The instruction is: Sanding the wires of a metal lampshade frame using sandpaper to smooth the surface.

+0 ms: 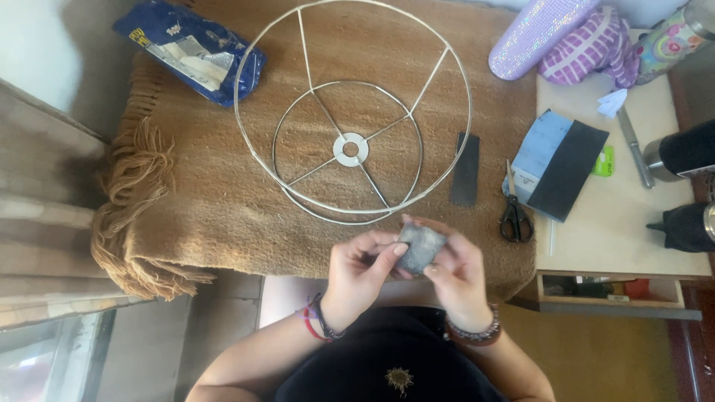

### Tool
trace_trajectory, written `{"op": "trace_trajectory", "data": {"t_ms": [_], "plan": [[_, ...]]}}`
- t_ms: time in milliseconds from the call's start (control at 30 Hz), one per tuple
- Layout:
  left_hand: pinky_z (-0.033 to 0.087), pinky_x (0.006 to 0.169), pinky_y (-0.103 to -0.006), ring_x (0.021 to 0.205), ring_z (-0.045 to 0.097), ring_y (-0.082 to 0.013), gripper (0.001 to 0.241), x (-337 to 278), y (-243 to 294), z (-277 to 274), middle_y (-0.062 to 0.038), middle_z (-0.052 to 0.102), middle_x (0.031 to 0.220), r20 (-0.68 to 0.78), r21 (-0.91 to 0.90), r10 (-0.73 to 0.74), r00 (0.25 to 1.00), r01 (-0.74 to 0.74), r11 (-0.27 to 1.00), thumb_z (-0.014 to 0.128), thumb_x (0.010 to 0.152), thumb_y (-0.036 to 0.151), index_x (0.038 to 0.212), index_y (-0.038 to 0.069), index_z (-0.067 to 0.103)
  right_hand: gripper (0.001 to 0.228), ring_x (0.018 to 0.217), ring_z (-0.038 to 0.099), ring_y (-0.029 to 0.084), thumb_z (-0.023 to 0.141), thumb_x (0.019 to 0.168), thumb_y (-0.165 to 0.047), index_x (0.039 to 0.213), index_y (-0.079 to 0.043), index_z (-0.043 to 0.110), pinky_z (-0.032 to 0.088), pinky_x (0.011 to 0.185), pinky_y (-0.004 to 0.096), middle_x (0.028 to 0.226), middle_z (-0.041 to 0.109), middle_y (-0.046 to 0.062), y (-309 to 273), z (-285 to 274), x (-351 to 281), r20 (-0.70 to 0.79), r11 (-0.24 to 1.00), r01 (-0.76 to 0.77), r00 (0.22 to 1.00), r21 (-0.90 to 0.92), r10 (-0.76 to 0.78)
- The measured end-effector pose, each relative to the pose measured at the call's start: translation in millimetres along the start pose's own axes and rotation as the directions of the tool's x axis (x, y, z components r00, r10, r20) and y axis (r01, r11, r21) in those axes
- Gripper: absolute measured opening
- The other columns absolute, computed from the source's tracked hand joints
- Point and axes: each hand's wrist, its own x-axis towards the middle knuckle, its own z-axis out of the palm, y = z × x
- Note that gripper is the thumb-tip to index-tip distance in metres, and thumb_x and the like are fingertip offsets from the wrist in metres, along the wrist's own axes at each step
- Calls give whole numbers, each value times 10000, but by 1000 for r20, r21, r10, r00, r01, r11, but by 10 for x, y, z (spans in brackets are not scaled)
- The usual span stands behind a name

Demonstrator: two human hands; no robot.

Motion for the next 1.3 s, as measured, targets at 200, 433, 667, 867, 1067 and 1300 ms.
{"op": "trace_trajectory", "data": {"t_ms": [200,433,667,867,1067,1300], "plan": [[662,560,-345,642,769,-288,227,-8,-128,176,-254,766,777,-34,-373,-321,946,286,883,658,980,37,1083,-164,685,385,1119,656,219,714,915,-147,1268,-23,623,547,899,369,1234,672,125,-77,249,-45,-72,933,-83,991,351,115],[630,635,-283,744,705,-131,158,-56,-439,190,-100,747,731,-69,-280,-242,968,214,936,699,984,91,1002,-65,719,272,1368,542,347,548,1034,-121,1269,-55,669,435,1131,488,1408,636,197,157,233,-124,-124,932,-70,985,356,121],[534,514,-225,542,660,-110,180,-82,-420,98,-89,696,579,66,-124,-166,984,173,977,753,958,156,835,25,744,228,1277,614,440,651,929,-29,1145,36,682,436,1143,639,1239,679,319,272,118,-174,-193,892,-28,973,452,128],[588,562,-302,640,761,-256,175,104,298,-77,-125,765,721,164,387,211,964,-260,885,711,971,229,915,82,789,216,1226,659,388,561,1003,-47,1191,-40,666,581,1002,487,1275,674,249,345,-95,-132,-294,926,71,955,370,44],[383,1101,-583,1315,508,-361,512,474,418,-934,-81,619,1133,413,840,522,746,-534,98,604,980,562,1274,153,697,193,1201,668,383,491,1037,49,1178,74,619,619,982,440,1247,648,289,161,-303,159,-292,943,258,904,-212,-313],[462,838,-333,694,593,-181,251,663,190,-937,30,578,664,460,778,573,678,-619,108,698,971,414,868,189,741,131,1147,653,492,606,995,123,1079,124,707,584,956,571,1120,681,325,135,-271,523,-49,548,433,751,-716,-658]]}}
